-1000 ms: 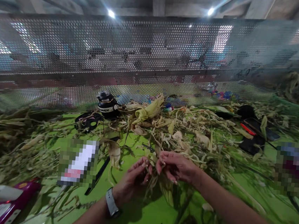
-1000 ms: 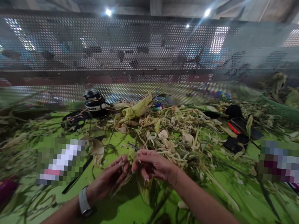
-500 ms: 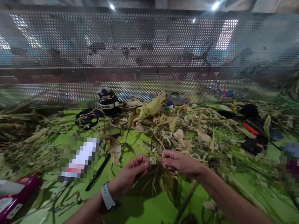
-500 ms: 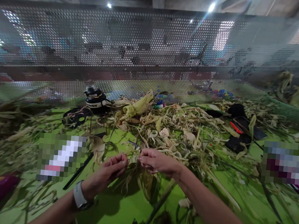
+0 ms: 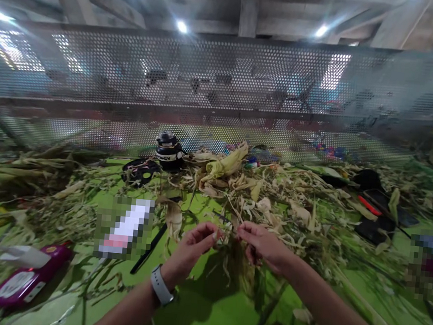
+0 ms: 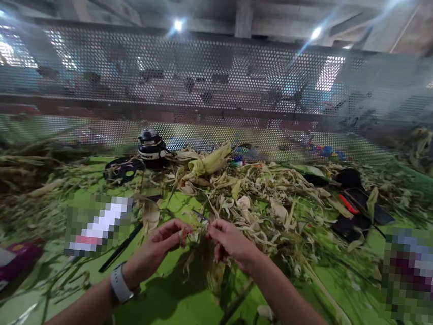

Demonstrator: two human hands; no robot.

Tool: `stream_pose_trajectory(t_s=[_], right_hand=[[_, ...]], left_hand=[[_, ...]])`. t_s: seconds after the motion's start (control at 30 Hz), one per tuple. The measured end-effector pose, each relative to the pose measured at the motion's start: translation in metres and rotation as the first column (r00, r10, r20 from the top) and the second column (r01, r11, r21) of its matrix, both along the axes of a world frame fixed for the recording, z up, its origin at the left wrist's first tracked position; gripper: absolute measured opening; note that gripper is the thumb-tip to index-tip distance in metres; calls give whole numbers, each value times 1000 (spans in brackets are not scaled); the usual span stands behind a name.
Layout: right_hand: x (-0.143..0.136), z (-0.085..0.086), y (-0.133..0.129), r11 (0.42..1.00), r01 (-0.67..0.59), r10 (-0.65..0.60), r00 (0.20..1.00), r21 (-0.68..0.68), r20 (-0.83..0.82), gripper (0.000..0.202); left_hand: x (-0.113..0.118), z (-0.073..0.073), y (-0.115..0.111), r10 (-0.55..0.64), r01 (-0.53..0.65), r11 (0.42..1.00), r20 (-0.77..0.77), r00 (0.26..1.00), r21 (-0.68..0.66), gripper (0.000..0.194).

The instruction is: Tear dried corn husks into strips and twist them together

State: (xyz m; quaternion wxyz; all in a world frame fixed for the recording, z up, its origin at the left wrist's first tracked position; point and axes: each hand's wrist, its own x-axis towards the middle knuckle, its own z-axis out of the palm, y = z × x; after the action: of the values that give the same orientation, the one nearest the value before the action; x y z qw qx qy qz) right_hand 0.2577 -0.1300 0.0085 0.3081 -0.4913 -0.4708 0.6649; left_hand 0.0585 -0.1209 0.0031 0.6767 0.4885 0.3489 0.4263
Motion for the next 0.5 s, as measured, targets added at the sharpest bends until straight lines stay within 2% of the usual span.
stream_pose_trajectory(t_s=[0.17,0.3,0.4,0.5], right_hand=[[-8,2,-9,981,-174,165,980,-87,-107,39],[-14,-2,-14,969,-212,197,972,-125,-126,43],[-14,-4,-12,976,-175,153,973,-127,-171,40],[-11,-3,-6,994,-23,-1,976,-104,-220,39]], left_hand=[[3,5,-1,59,-61,998,42,997,26,24],[7,7,-5,72,-70,997,69,995,-28,30],[8,6,-6,45,-36,993,85,995,-108,33],[7,4,-4,80,-67,986,80,994,-150,31]])
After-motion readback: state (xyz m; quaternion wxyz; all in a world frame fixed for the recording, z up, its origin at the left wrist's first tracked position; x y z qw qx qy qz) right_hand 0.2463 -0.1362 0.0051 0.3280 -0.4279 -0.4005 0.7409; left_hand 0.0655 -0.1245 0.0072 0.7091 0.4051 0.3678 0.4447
